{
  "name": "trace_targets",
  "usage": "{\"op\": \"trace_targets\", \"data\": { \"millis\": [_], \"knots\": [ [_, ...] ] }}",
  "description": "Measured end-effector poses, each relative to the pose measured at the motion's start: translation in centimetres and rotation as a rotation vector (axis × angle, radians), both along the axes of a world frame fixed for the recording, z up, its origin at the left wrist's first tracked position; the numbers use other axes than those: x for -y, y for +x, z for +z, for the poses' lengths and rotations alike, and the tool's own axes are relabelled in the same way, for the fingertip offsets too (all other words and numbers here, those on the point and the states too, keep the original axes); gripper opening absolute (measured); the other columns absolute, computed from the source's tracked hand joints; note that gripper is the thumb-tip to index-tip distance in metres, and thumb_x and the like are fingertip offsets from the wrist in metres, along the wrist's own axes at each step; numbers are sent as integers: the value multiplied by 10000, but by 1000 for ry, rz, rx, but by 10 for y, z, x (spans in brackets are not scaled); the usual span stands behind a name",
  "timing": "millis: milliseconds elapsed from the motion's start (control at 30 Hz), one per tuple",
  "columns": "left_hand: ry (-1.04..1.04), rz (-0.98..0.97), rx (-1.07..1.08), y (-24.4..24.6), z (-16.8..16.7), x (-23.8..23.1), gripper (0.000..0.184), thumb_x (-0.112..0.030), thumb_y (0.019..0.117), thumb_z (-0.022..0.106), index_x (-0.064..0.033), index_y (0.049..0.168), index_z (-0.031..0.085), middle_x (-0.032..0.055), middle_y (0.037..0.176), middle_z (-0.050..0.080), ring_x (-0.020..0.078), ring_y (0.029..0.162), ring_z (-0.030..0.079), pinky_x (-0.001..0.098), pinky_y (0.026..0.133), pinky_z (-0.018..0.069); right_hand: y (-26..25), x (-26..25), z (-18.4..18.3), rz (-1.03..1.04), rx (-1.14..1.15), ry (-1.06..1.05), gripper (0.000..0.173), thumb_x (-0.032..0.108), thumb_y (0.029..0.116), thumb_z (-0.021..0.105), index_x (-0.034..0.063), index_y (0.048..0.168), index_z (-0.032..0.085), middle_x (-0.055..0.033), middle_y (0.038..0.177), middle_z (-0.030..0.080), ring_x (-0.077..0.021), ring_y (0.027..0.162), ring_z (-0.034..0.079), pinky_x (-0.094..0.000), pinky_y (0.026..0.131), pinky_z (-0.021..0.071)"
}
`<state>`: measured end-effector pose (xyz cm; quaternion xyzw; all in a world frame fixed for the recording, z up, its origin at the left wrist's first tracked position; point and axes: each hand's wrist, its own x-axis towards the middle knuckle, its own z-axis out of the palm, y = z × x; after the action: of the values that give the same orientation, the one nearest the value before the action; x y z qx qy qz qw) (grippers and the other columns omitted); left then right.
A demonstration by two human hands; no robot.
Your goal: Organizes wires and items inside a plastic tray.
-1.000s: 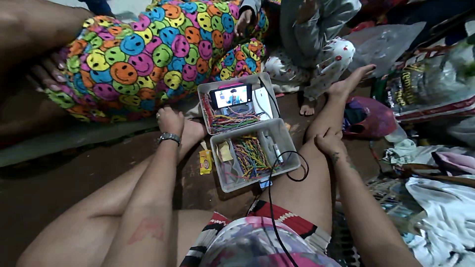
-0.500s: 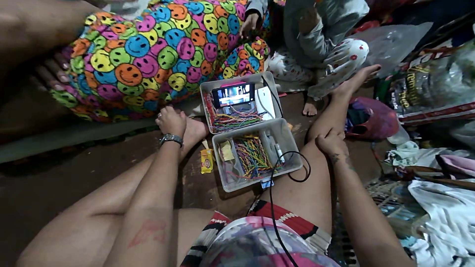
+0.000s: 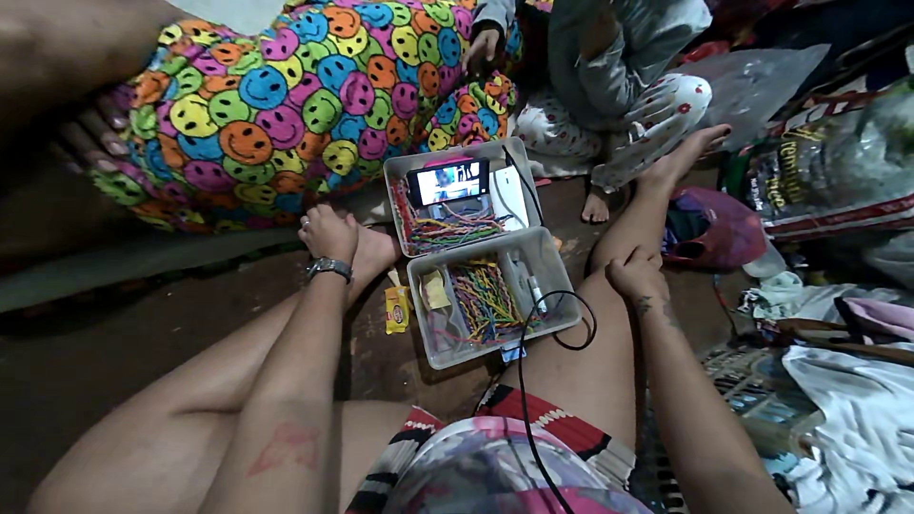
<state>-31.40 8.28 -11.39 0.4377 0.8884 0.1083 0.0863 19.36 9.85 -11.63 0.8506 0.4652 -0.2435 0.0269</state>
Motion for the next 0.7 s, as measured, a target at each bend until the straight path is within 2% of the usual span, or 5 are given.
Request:
{"op": "trace_targets", "data": {
  "millis": [133, 267, 400, 567, 700],
  "knots": [
    [-3, 0, 5, 0, 2, 1, 529, -325, 1031, 558, 101, 1343, 521, 347, 1366, 528, 518, 1323, 472, 681, 1077, 339, 1, 0, -3, -1, -3, 5, 679, 362, 1017, 449, 48, 1600, 301, -282, 1643, 229, -457, 1416, 425, -624, 1087, 408],
    [7, -32, -33, -1, -1, 0, 473, -309, 1024, 580, 68, 1310, 590, 329, 1409, 499, 540, 1344, 426, 704, 1055, 354, 0, 0, 0, 8, 3, -3, 668, 370, 1020, 446, 55, 1595, 316, -286, 1640, 234, -467, 1404, 435, -627, 1079, 412],
    [14, -34, -16, 0, 1, 1, 496, -296, 1029, 579, 86, 1344, 543, 352, 1424, 470, 554, 1360, 399, 705, 1066, 335, -1, -1, -2, 3, 4, 4, 667, 370, 1019, 450, 50, 1591, 324, -288, 1634, 245, -463, 1411, 429, -620, 1085, 411],
    [-6, -6, 9, 0, 3, 1, 533, -307, 1029, 569, 103, 1364, 515, 349, 1398, 502, 527, 1345, 442, 690, 1085, 324, -1, -1, -1, -15, -7, 3, 665, 353, 1024, 442, 56, 1602, 299, -284, 1642, 227, -460, 1422, 414, -618, 1097, 399],
    [9, -46, 5, 0, 3, 2, 416, -269, 1027, 565, 69, 1264, 615, 338, 1362, 527, 527, 1324, 452, 695, 1062, 346, -1, 0, 1, 11, -3, -2, 688, 398, 1030, 449, 43, 1600, 299, -312, 1624, 252, -488, 1413, 413, -643, 1090, 392]
  ]
}}
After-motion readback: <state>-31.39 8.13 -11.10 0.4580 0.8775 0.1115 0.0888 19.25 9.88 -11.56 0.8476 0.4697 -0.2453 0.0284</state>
